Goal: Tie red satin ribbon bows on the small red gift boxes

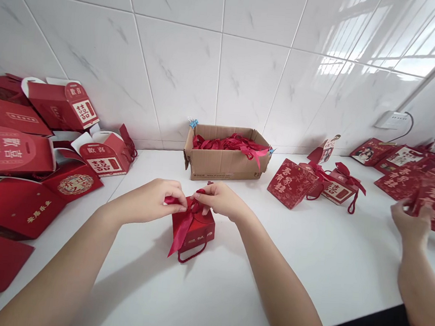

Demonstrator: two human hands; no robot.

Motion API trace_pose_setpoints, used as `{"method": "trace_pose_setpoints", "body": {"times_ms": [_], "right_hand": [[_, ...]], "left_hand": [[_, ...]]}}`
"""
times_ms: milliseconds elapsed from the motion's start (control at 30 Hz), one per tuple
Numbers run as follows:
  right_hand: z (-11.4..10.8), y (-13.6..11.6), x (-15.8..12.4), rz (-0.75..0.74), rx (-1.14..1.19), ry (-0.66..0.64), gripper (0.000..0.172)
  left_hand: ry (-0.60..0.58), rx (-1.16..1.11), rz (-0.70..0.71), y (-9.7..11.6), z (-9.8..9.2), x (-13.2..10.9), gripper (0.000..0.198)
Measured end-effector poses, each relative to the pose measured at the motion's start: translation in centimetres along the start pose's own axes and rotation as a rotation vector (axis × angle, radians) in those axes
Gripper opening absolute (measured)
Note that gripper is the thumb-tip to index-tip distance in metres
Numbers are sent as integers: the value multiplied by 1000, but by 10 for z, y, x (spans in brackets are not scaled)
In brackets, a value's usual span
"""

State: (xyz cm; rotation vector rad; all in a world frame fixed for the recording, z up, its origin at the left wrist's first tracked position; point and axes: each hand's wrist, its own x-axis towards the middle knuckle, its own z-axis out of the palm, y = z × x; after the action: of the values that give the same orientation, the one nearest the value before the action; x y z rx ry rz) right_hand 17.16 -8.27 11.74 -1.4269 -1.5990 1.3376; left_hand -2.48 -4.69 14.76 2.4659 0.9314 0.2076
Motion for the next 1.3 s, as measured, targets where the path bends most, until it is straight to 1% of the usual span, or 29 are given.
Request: {"method": "trace_pose_setpoints", "body": {"times_ms": [100, 267, 400, 433, 533, 600, 700, 833, 900, 1067, 1167, 1300], "right_hand": [[-1, 1, 0, -13, 23, -16, 25], [-4, 3, 2, -9, 58, -27, 18], [-6, 4, 2, 9, 83, -40, 14], [-6, 4, 2, 14, 99, -56, 15], [-8, 4, 2, 28, 154, -94, 25], [-8, 5, 2, 20, 166, -83, 25], [-7, 7, 3, -20, 144, -60, 19], [-6, 8, 3, -72, 110, -100, 23], [-7, 9, 2, -92, 92, -97, 23], [-6, 10, 2, -206, -2, -95, 19], [-5, 12, 3, -269, -65, -71, 16], [-2, 14, 5, -257, -97, -38, 14]], "left_hand": [[0, -78, 25, -1, 1, 1, 19], [14, -214, -20, 0, 6, 3, 18], [21, -221, -88, -1, 10, 5, 16], [25, -211, -100, -1, 11, 5, 15], [52, -186, -120, -1, 11, 6, 17], [42, -193, -118, 0, 11, 6, 19], [6, -236, -114, -2, 10, 6, 18], [-10, -280, -118, -3, 11, 8, 14], [-18, -282, -106, -3, 11, 8, 13], [18, -253, -97, -5, 14, 10, 14], [28, -258, -108, -7, 15, 11, 15], [18, -257, -136, -8, 14, 12, 14]]}}
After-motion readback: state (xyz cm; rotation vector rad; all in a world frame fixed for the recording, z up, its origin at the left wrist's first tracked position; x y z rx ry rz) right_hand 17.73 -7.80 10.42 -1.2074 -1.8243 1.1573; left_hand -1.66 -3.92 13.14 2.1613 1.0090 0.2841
